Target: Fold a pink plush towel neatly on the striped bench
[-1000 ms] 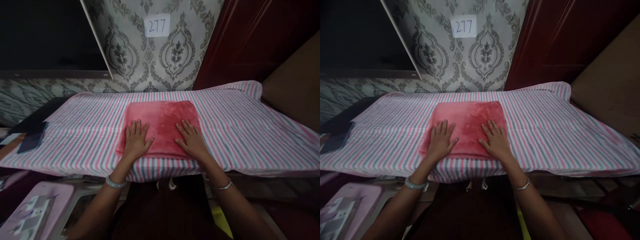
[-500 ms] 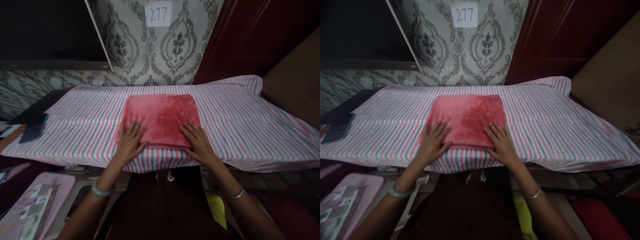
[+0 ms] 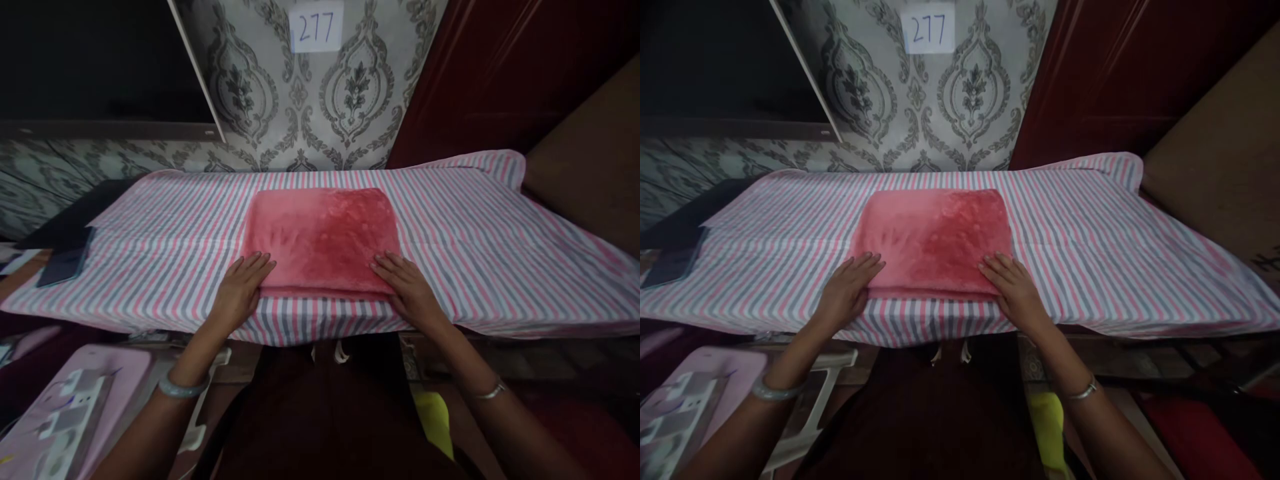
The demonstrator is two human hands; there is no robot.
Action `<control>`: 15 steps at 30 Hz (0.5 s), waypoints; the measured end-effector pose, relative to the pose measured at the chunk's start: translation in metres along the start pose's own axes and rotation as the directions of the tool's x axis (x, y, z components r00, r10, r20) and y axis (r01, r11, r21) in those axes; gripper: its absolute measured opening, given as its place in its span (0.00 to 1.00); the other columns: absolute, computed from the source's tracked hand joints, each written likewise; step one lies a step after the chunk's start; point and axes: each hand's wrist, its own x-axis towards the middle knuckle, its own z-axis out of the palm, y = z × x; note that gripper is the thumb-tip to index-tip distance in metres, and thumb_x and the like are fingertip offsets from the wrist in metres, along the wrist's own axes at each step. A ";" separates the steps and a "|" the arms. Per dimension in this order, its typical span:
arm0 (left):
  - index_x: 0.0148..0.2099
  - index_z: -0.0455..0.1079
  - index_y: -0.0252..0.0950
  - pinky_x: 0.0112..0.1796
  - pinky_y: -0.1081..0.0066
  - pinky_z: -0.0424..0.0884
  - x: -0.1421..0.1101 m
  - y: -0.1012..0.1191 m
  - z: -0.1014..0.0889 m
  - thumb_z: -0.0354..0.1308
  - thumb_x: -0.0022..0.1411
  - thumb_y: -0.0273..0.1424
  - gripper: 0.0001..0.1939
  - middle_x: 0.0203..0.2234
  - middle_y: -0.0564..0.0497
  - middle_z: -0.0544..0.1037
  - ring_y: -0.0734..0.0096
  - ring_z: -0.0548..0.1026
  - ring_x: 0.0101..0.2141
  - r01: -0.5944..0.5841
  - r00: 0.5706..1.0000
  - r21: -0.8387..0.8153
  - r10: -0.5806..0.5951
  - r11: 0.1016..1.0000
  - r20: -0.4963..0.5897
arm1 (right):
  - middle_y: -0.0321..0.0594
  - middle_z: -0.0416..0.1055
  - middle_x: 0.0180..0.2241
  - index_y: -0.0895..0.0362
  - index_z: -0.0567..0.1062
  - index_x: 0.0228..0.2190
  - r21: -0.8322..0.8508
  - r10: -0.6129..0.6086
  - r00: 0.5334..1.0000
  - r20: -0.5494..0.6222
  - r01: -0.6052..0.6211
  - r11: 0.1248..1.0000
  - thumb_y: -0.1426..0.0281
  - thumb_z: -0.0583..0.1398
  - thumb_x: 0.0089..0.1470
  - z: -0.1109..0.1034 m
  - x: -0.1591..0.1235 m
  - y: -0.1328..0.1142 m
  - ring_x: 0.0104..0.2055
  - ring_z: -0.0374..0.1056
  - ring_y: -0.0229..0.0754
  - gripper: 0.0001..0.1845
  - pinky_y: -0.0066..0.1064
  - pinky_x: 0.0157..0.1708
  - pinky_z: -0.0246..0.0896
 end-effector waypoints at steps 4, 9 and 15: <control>0.67 0.66 0.38 0.66 0.42 0.57 0.016 0.018 -0.018 0.49 0.69 0.32 0.26 0.62 0.43 0.74 0.53 0.69 0.64 -0.007 0.995 -0.038 0.003 0.999 -0.097 | 0.43 0.72 0.61 0.49 0.71 0.62 0.027 0.077 0.997 -0.015 -0.076 0.997 0.62 0.55 0.67 -0.015 0.022 -0.016 0.67 0.62 0.54 0.24 0.63 0.68 0.49; 0.72 0.57 0.36 0.68 0.44 0.51 0.042 0.078 0.004 0.50 0.72 0.36 0.29 0.70 0.39 0.62 0.51 0.57 0.70 -0.022 0.995 0.008 0.022 1.000 -0.097 | 0.43 0.64 0.67 0.51 0.69 0.65 0.015 0.042 0.995 0.091 -0.043 0.999 0.63 0.47 0.72 -0.003 0.084 -0.040 0.71 0.55 0.50 0.26 0.56 0.70 0.49; 0.72 0.60 0.39 0.69 0.40 0.46 0.027 0.110 0.056 0.52 0.71 0.35 0.29 0.69 0.42 0.63 0.50 0.55 0.71 -0.063 0.997 0.089 0.067 0.994 -0.043 | 0.40 0.53 0.72 0.50 0.63 0.68 -0.067 0.001 0.954 0.301 0.020 0.998 0.61 0.49 0.71 0.037 0.091 -0.041 0.75 0.46 0.49 0.28 0.55 0.71 0.46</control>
